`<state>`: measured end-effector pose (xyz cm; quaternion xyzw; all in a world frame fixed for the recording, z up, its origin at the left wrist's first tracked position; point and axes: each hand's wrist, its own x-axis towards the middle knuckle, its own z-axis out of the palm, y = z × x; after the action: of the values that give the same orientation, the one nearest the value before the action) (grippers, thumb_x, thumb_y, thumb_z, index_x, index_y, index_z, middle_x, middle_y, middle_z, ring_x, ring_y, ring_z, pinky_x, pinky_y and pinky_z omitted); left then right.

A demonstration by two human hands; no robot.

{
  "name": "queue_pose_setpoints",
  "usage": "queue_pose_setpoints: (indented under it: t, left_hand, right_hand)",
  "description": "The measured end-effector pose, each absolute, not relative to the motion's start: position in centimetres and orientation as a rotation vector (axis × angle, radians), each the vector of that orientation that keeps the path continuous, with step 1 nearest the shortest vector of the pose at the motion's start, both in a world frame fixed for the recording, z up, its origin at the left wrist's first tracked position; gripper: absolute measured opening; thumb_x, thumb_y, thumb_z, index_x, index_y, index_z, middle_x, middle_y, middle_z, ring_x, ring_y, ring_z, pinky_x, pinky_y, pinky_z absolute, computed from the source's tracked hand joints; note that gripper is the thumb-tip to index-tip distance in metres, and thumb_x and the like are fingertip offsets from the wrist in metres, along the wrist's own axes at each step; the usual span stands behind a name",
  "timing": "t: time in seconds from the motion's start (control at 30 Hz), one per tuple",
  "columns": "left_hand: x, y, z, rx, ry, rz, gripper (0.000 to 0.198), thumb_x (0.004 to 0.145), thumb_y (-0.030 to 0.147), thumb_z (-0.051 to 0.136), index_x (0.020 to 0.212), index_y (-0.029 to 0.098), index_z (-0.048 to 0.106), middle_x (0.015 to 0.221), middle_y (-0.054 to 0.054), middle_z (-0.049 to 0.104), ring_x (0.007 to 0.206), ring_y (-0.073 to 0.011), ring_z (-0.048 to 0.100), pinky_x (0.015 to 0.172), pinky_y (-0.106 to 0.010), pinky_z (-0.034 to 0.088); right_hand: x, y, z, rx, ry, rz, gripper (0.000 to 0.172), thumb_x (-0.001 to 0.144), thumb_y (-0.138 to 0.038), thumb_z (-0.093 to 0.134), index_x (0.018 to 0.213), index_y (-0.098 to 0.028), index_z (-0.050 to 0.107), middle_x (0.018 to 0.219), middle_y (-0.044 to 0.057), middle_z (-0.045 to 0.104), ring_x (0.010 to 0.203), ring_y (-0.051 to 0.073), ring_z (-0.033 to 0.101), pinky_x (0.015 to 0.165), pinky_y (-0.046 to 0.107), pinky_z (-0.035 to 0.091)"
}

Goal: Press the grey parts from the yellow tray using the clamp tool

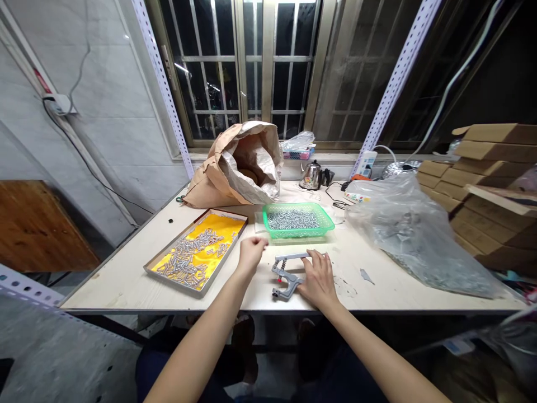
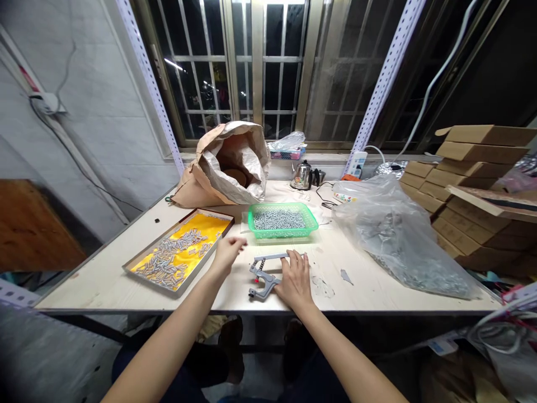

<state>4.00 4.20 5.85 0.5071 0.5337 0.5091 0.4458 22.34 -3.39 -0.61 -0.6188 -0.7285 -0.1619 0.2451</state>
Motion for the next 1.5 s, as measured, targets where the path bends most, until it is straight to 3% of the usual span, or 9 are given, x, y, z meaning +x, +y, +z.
queue_pose_setpoints:
  t: [0.17,0.33,0.53,0.73,0.87,0.97,1.1,1.3,1.5]
  left_hand:
    - [5.3,9.9,9.1,1.544,1.312,1.314,0.036,0.073,0.027,0.064,0.105,0.010,0.065,0.100,-0.013,0.069,0.082,-0.0182,0.063,0.073,-0.027,0.047]
    - [-3.4,9.3,7.7,1.850,1.817,0.869,0.009,0.074,0.017,0.058,0.073,0.015,0.067,0.082,-0.008,0.070,0.080,-0.0188,0.062,0.073,-0.026,0.043]
    - [-12.7,8.2,5.4,1.719,2.073,0.649,0.014,0.059,0.006,0.063,0.051,0.016,0.056,0.053,-0.002,0.059,0.063,-0.0183,0.057,0.061,-0.025,0.038]
    - [-12.9,8.9,4.2,1.689,2.024,0.597,0.017,0.053,0.004,0.065,0.049,0.017,0.054,0.050,0.000,0.055,0.055,-0.0161,0.052,0.056,-0.024,0.035]
    - [-12.1,7.2,5.2,1.712,2.056,0.757,0.008,0.065,0.013,0.062,0.060,0.016,0.057,0.062,-0.003,0.061,0.064,-0.0170,0.055,0.060,-0.025,0.037]
    - [-9.3,4.0,5.1,1.592,1.770,1.108,0.013,0.073,0.028,0.059,0.070,0.015,0.060,0.070,-0.005,0.063,0.067,-0.0164,0.057,0.061,-0.025,0.040]
    - [-3.5,-0.6,2.9,1.261,1.336,1.165,0.026,0.064,0.038,0.067,0.070,0.013,0.063,0.065,-0.005,0.064,0.060,-0.0147,0.057,0.056,-0.024,0.042]
    - [1.4,-2.9,0.0,1.092,1.310,1.140,0.028,0.059,0.038,0.070,0.069,0.013,0.064,0.055,0.000,0.058,0.051,-0.0116,0.051,0.052,-0.024,0.040]
    - [2.3,-2.8,-0.6,1.233,1.259,1.137,0.023,0.063,0.034,0.071,0.070,0.012,0.067,0.067,-0.006,0.067,0.065,-0.0166,0.060,0.064,-0.027,0.045]
  right_hand:
    - [22.6,-3.3,-1.3,-1.697,-1.994,-0.448,0.047,0.068,-0.038,0.063,0.106,-0.011,0.058,0.123,0.018,0.051,0.121,0.033,0.040,0.109,0.052,0.019]
    - [22.8,-3.1,-1.8,-1.686,-1.999,-0.442,0.047,0.069,-0.041,0.062,0.105,-0.012,0.059,0.123,0.018,0.051,0.119,0.034,0.040,0.108,0.053,0.022]
    - [22.4,-2.8,-2.0,-1.658,-1.997,-0.385,0.045,0.069,-0.041,0.061,0.105,-0.014,0.059,0.122,0.017,0.050,0.118,0.033,0.041,0.106,0.052,0.025]
    - [22.7,-2.7,-2.4,-1.662,-2.005,-0.415,0.047,0.070,-0.044,0.061,0.105,-0.013,0.060,0.122,0.018,0.050,0.116,0.033,0.042,0.105,0.052,0.026]
    - [22.6,-2.8,-1.9,-1.674,-2.007,-0.436,0.050,0.070,-0.045,0.062,0.106,-0.011,0.059,0.123,0.019,0.050,0.119,0.034,0.040,0.107,0.053,0.023]
    - [22.1,-2.9,-1.1,-1.657,-1.996,-0.481,0.051,0.072,-0.046,0.060,0.108,-0.010,0.058,0.126,0.020,0.049,0.126,0.034,0.035,0.109,0.055,0.015]
    - [21.3,-2.9,0.1,-1.625,-2.021,-0.531,0.053,0.076,-0.046,0.057,0.113,-0.009,0.055,0.135,0.022,0.043,0.132,0.033,0.027,0.111,0.057,0.006]
    - [20.8,-2.8,0.9,-1.631,-2.081,-0.535,0.053,0.072,-0.036,0.061,0.116,-0.008,0.054,0.140,0.021,0.039,0.135,0.032,0.023,0.112,0.056,0.000]
    - [20.4,-2.9,1.5,-1.629,-2.093,-0.591,0.048,0.073,-0.027,0.058,0.116,-0.008,0.054,0.142,0.020,0.038,0.136,0.030,0.021,0.112,0.057,-0.003]
